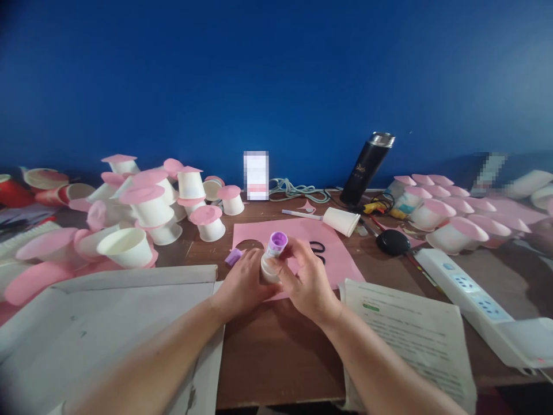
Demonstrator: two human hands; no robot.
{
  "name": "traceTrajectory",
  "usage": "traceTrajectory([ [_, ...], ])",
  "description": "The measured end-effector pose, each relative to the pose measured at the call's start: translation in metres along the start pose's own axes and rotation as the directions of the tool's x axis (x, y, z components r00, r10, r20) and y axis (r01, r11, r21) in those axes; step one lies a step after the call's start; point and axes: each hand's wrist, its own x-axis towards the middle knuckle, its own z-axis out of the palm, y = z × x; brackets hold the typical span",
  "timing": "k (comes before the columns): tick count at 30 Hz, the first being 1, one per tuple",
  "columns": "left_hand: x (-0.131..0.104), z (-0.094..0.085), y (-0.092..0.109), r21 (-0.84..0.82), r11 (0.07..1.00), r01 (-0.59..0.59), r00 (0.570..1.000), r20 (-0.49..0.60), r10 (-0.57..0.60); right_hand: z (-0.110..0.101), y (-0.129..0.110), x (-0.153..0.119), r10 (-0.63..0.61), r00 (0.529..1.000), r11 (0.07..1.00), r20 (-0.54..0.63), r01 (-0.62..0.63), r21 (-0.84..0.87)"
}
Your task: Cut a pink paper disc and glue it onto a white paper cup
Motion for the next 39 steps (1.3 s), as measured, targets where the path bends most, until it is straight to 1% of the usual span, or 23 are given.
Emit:
traceTrajectory([
  [3, 0.0002, 0.0002, -0.0003, -0.002, 1.0, -0.012, 1.0, -0.014, 0.011, -0.0007, 0.001, 0.0024, -0.016, 0.999, 0.998, -0.045, 0.014, -0.053],
  [6, 0.0001, -0.001, 0.0009, -0.008, 1.0, 0.002, 1.0, -0.017, -0.002, -0.0045, 0.0015, 0.0035, -0.003, 0.995, 0.992, -0.101, -0.01, -0.127],
  [9, 0.0002, -0.0021, 0.002, -0.013, 1.0, 0.019, 1.0, 0.002, -0.019, -0.006, 0.0003, 0.0015, 0.006, 0.999, 0.998, -0.044, -0.009, -0.069],
  [11, 0.0004, -0.0021, 0.0022, -0.013, 1.0, 0.008, 1.0, 0.015, -0.007, -0.0045, -0.001, -0.0003, -0.008, 1.0, 1.0, 0.021, 0.008, -0.016],
  [13, 0.0007, -0.0018, 0.0024, -0.007, 1.0, -0.002, 1.0, 0.017, 0.002, -0.0023, -0.002, -0.001, -0.025, 0.998, 1.0, 0.051, 0.025, -0.008],
  [15, 0.0009, -0.0016, 0.0027, -0.003, 1.0, -0.004, 1.0, 0.01, 0.004, -0.0007, -0.0026, -0.0004, -0.043, 0.999, 0.997, 0.02, 0.044, -0.059],
  [18, 0.001, -0.0017, 0.003, -0.014, 1.0, -0.008, 1.0, -0.005, 0.008, -0.0007, -0.0026, 0.0011, -0.083, 0.993, 0.985, -0.081, 0.069, -0.161],
  [20, 0.0008, -0.0016, 0.0024, -0.022, 1.0, -0.008, 1.0, -0.015, 0.007, -0.0019, -0.0027, 0.0012, -0.087, 0.99, 0.981, -0.107, 0.067, -0.18],
  [23, 0.0004, -0.001, 0.0009, -0.029, 1.0, 0.0, 1.0, -0.014, 0.0, -0.0034, -0.0036, -0.0004, -0.057, 0.996, 0.988, -0.07, 0.046, -0.147],
  [27, 0.001, -0.0002, 0.0006, -0.023, 1.0, -0.002, 1.0, 0.002, 0.002, -0.001, -0.0029, -0.0002, -0.061, 0.998, 0.995, 0.015, 0.062, -0.08],
  [29, 0.0014, -0.0007, 0.0016, -0.021, 1.0, 0.003, 1.0, 0.001, -0.003, 0.0016, -0.0007, 0.0018, -0.054, 0.999, 0.997, 0.007, 0.054, -0.047],
  [34, 0.0009, -0.0022, 0.0031, -0.03, 0.999, 0.023, 1.0, 0.004, -0.023, 0.0016, 0.0013, 0.0054, -0.009, 0.993, 0.999, -0.119, 0.003, -0.053],
  [36, 0.0006, -0.0018, 0.0026, -0.029, 0.999, 0.021, 1.0, -0.003, -0.021, -0.0009, -0.0007, 0.0038, -0.008, 0.994, 0.999, -0.11, 0.003, -0.05],
  [39, 0.0007, -0.0008, 0.0015, -0.016, 1.0, 0.002, 1.0, -0.009, -0.002, -0.0023, -0.0033, 0.0003, -0.031, 0.999, 0.999, -0.02, 0.03, -0.021],
])
